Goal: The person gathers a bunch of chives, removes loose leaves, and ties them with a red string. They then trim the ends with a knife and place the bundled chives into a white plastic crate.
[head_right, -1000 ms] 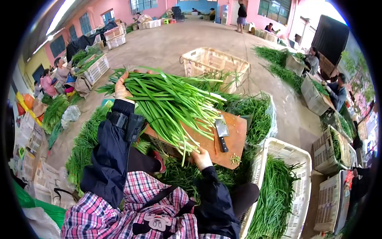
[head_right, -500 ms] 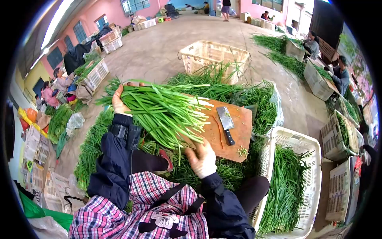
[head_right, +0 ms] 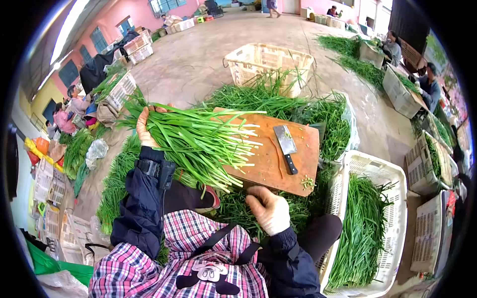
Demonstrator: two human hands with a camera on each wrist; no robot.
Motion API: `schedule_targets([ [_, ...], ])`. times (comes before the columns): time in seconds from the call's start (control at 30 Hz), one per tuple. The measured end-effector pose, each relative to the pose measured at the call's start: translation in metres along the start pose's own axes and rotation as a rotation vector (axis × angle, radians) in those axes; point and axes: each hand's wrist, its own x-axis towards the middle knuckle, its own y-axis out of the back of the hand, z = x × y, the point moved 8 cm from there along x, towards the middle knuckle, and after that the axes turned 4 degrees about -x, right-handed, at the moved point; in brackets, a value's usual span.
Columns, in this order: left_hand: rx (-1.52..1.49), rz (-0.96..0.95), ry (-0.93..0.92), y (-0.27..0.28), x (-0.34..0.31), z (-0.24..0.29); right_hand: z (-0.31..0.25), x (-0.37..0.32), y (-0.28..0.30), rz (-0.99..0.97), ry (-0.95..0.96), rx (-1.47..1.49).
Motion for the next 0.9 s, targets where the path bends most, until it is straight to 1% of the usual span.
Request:
schedule_targets([
  [0.03, 0.009, -0.012, 0.013, -0.011, -0.006, -0.003, -0.002, 0.005, 0.001, 0.052, -0.02, 0.061],
  [0.07, 0.018, -0.025, 0.024, -0.019, -0.009, -0.005, -0.015, 0.012, 0.004, 0.068, -0.013, -0.032],
  [0.1, 0.01, -0.043, 0.04, -0.02, -0.009, -0.007, -0.018, 0.021, 0.0, 0.107, -0.004, -0.049],
  [0.17, -0.005, -0.077, 0.072, -0.022, -0.009, -0.012, -0.017, 0.039, -0.014, 0.116, -0.004, -0.106],
  [0.2, 0.004, -0.078, 0.081, -0.024, -0.011, -0.014, -0.01, 0.049, -0.026, 0.111, 0.012, -0.063],
  [0.27, -0.051, 0.004, 0.141, -0.029, -0.021, -0.02, 0.01, 0.062, -0.05, 0.095, 0.017, 0.069],
  [0.3, -0.078, 0.045, 0.17, -0.028, -0.024, -0.023, 0.007, 0.059, -0.058, 0.05, -0.019, 0.287],
  [0.37, -0.088, 0.057, 0.2, -0.023, -0.024, -0.024, -0.004, 0.047, -0.061, -0.06, -0.088, 0.547],
  [0.4, -0.095, 0.063, 0.216, -0.02, -0.023, -0.024, -0.007, 0.04, -0.062, -0.127, -0.089, 0.599],
  [0.43, -0.077, 0.074, 0.153, -0.013, -0.02, -0.02, -0.004, 0.031, -0.062, -0.192, -0.091, 0.65],
  [0.47, -0.06, 0.084, 0.093, -0.003, -0.015, -0.018, 0.0, 0.019, -0.064, -0.301, -0.065, 0.654],
  [0.53, -0.008, 0.089, -0.001, 0.014, -0.004, -0.01, 0.009, -0.001, -0.06, -0.483, -0.037, 0.432],
  [0.57, -0.015, 0.092, 0.002, 0.023, 0.0, -0.008, 0.016, -0.012, -0.06, -0.562, -0.041, 0.345],
  [0.63, -0.025, 0.102, 0.0, 0.04, 0.006, -0.004, 0.037, -0.021, -0.047, -0.558, 0.096, -0.19],
  [0.67, -0.024, 0.081, -0.018, 0.047, 0.009, 0.0, 0.046, -0.026, -0.039, -0.524, 0.147, -0.441],
  [0.7, -0.023, 0.082, -0.026, 0.049, 0.009, 0.001, 0.055, -0.028, -0.034, -0.555, 0.154, -0.672],
  [0.77, -0.022, 0.08, -0.038, 0.05, 0.01, 0.002, 0.06, -0.024, -0.022, -0.492, 0.089, -0.869],
  [0.8, -0.019, 0.078, -0.034, 0.048, 0.009, 0.001, 0.043, -0.02, -0.015, -0.356, 0.194, -0.716],
  [0.9, -0.02, 0.07, 0.033, 0.048, 0.007, -0.004, -0.033, -0.004, -0.005, -0.038, 0.408, -0.559],
])
